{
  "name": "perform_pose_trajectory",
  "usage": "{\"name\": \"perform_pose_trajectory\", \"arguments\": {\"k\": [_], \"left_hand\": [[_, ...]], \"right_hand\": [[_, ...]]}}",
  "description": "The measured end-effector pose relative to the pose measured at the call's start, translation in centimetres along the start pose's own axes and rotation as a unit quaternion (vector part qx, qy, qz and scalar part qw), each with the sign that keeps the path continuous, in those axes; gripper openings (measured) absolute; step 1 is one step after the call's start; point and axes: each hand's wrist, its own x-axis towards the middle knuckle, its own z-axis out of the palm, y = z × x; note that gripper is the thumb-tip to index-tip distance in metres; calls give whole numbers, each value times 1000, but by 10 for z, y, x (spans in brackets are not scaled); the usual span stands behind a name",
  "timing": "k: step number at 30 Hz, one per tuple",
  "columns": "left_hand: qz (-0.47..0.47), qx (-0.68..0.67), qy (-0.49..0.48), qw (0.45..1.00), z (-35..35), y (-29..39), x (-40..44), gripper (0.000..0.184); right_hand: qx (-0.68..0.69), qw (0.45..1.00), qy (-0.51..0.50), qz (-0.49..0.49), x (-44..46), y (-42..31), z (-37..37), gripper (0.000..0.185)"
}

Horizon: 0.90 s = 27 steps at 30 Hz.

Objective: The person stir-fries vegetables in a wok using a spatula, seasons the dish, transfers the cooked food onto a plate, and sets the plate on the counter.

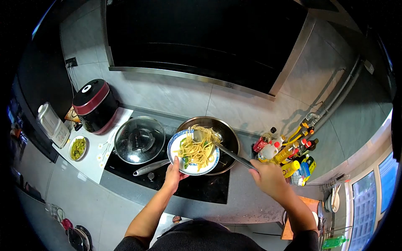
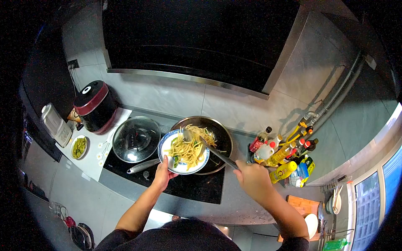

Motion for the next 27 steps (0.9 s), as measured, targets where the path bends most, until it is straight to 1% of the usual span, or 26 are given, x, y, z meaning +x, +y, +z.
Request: {"name": "perform_pose_trajectory", "arguments": {"k": [4, 10, 13, 16, 19, 20, 22, 25, 27], "left_hand": [[11, 15, 6, 1000, -3, 2, -3, 58], [1, 19, 11, 1000, -11, -4, -4, 58], [3, 23, 14, 1000, -10, 0, -8, 58], [8, 26, 5, 1000, -11, -2, -9, 58], [10, 6, -8, 1000, -14, -7, -6, 58], [9, -3, -12, 1000, -15, -9, -6, 58], [20, 14, 18, 1000, -16, -7, -13, 62], [28, 35, 35, 998, -27, -11, -18, 63], [34, 48, 50, 997, -34, -13, -22, 64]], "right_hand": [[-82, 995, 31, -41, -9, -21, -7, 36], [-159, 981, 65, -92, -12, -21, -6, 38], [-104, 989, 92, -59, -9, -19, -5, 37], [-118, 985, 101, -74, -2, -18, 13, 37], [-81, 991, 53, -92, -6, -22, 21, 39], [-48, 994, 52, -83, -6, -22, 16, 37], [15, 997, 50, -63, -10, -18, 1, 35], [102, 985, 136, -24, -6, 7, -5, 29], [16, 996, 68, 61, 7, 19, -13, 27]]}}
